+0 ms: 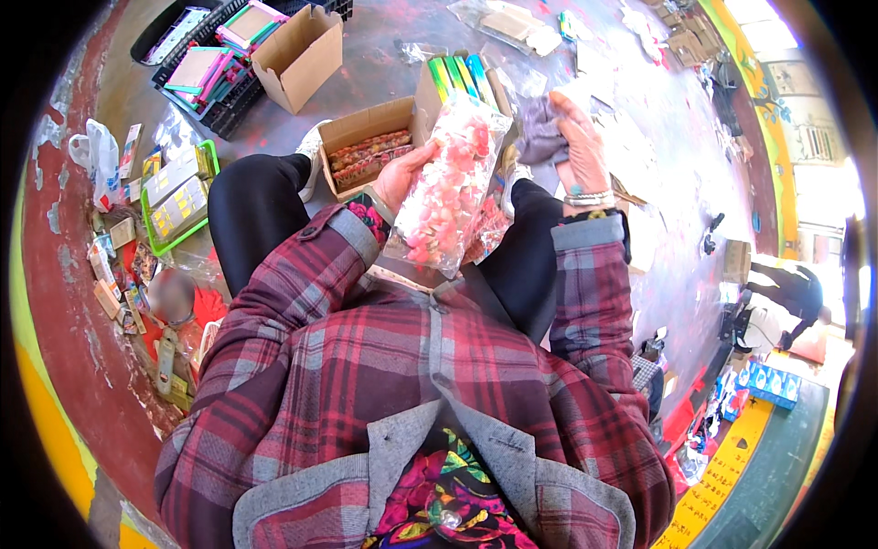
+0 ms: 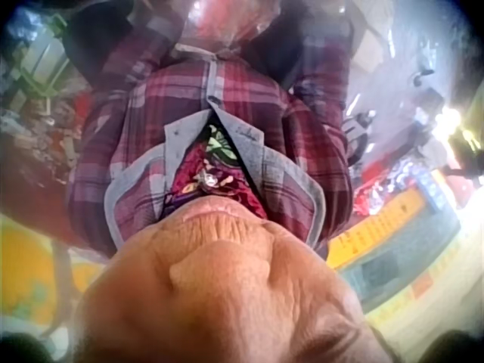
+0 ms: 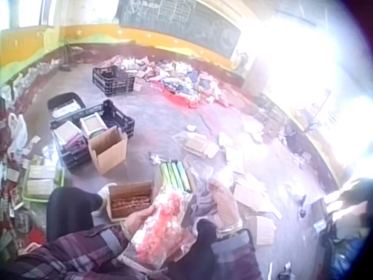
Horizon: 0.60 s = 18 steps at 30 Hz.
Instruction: The person sits on the floor and sorts small packaged items from a cardboard box. They pick up each item, wipe it with a cloth, and place it back into the box. The person handles items one at a time, including colorful packages and small cards.
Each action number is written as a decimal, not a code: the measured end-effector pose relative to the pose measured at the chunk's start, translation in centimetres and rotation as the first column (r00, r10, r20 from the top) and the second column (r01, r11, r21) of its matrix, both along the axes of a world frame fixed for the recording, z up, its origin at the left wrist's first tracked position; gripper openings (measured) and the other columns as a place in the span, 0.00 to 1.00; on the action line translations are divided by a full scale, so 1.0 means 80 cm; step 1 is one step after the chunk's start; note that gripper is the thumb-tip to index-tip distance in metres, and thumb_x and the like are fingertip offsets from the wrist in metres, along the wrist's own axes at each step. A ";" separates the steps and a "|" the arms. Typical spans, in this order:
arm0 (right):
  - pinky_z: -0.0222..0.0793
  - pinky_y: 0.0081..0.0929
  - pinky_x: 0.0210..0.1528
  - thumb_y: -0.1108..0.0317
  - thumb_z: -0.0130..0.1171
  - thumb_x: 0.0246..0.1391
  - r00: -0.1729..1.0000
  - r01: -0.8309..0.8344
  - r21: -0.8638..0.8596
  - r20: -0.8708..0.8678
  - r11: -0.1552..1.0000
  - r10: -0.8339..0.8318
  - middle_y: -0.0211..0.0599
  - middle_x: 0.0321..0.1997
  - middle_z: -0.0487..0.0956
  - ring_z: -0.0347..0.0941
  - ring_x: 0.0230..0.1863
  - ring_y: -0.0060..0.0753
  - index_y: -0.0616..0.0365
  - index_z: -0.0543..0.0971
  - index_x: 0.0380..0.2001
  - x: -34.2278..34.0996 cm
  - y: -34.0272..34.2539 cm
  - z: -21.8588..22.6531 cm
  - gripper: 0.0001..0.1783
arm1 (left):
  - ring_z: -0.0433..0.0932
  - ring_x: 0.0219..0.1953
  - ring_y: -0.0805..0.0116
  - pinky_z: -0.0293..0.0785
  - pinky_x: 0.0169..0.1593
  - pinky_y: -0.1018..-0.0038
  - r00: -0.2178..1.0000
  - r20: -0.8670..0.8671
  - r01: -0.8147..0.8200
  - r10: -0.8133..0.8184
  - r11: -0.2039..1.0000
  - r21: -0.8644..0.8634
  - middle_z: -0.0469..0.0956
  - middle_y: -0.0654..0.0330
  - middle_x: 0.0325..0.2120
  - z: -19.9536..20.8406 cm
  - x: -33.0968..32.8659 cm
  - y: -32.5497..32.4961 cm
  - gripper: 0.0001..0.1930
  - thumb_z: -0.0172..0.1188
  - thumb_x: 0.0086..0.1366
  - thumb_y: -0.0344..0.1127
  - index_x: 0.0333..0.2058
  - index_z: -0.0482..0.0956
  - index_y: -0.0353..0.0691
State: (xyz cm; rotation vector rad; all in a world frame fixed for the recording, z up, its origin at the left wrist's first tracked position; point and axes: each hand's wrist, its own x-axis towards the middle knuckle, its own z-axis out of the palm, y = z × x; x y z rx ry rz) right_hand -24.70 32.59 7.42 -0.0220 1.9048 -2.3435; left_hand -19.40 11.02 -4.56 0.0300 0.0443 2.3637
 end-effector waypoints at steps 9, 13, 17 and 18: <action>0.58 0.32 0.57 0.82 0.38 0.35 0.830 0.061 0.632 -0.462 0.772 0.313 0.46 0.50 0.71 0.64 0.55 0.44 0.58 0.70 0.47 0.017 -0.090 -0.064 0.30 | 0.71 0.49 0.60 0.64 0.55 0.62 0.998 0.005 -0.065 0.065 0.998 -0.011 0.70 0.53 0.49 -0.007 -0.004 -0.004 0.22 0.42 0.66 0.45 0.53 0.63 0.38; 0.53 0.36 0.60 0.83 0.43 0.32 0.692 0.011 0.710 -0.513 0.704 0.507 0.46 0.49 0.71 0.62 0.57 0.46 0.59 0.71 0.46 0.051 -0.111 -0.057 0.30 | 0.70 0.49 0.65 0.63 0.56 0.65 0.936 -0.087 -0.352 0.342 0.886 -0.300 0.70 0.56 0.48 -0.047 -0.020 -0.011 0.21 0.42 0.66 0.46 0.51 0.66 0.37; 0.51 0.40 0.61 0.85 0.42 0.32 0.551 -0.068 0.749 -0.522 0.659 0.651 0.43 0.50 0.71 0.63 0.57 0.42 0.58 0.71 0.47 0.099 -0.117 -0.056 0.31 | 0.71 0.49 0.66 0.64 0.55 0.66 0.982 -0.110 -0.174 0.155 0.966 -0.193 0.71 0.56 0.48 -0.036 -0.031 -0.025 0.22 0.42 0.66 0.47 0.51 0.67 0.37; 0.51 0.42 0.61 0.84 0.44 0.34 0.524 -0.079 0.766 -0.513 0.638 0.680 0.42 0.50 0.71 0.63 0.57 0.42 0.58 0.71 0.46 0.108 -0.116 -0.054 0.29 | 0.71 0.48 0.65 0.65 0.54 0.66 0.989 -0.115 -0.102 0.087 0.986 -0.128 0.71 0.56 0.48 -0.020 -0.031 -0.026 0.23 0.42 0.66 0.47 0.52 0.66 0.37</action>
